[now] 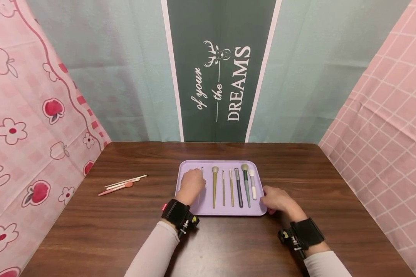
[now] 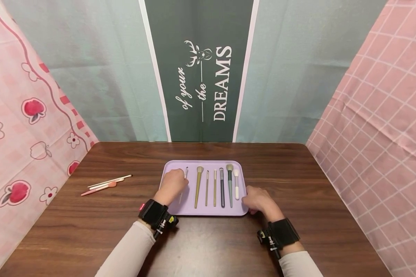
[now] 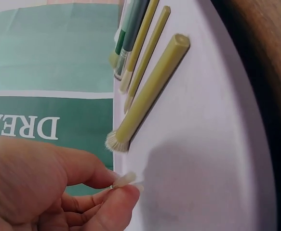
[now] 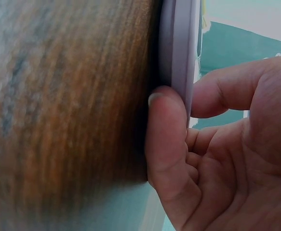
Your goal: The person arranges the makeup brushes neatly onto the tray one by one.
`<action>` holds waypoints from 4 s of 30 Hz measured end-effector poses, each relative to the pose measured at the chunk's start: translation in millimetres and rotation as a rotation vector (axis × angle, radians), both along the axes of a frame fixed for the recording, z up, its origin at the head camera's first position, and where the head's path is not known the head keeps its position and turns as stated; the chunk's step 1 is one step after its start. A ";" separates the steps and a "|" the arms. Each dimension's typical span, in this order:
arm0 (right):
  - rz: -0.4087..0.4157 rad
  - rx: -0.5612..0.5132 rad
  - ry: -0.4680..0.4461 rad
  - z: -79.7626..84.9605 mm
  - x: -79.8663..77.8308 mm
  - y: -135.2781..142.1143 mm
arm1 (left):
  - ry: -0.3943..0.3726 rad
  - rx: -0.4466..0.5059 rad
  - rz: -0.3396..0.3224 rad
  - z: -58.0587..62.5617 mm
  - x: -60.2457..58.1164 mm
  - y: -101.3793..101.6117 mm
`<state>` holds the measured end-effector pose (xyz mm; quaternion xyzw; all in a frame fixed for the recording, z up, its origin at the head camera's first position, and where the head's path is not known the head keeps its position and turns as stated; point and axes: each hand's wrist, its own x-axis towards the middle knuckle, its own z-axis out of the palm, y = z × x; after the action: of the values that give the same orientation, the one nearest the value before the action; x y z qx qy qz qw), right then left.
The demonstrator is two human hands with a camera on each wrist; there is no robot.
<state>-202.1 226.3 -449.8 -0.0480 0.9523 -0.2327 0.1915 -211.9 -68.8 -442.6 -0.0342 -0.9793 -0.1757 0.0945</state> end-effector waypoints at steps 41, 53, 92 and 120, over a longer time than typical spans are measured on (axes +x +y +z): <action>0.012 0.002 0.009 1.0 0.9 0.3 | -0.125 -0.021 -0.002 -6.0 -9.3 12.4; 0.011 -0.007 0.013 1.0 1.4 0.3 | -0.101 -0.019 0.006 -10.5 -10.6 14.3; 0.022 0.002 0.011 0.8 2.1 0.6 | -0.057 -0.069 0.105 19.3 28.0 -57.8; 0.032 -0.001 0.017 1.8 0.1 2.2 | -0.072 -0.172 0.149 19.2 64.0 -154.3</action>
<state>-202.0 228.5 -448.0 -0.0652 0.9529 -0.2295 0.1872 -147.9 -223.1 -423.5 0.0369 -0.9934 -0.0847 0.0686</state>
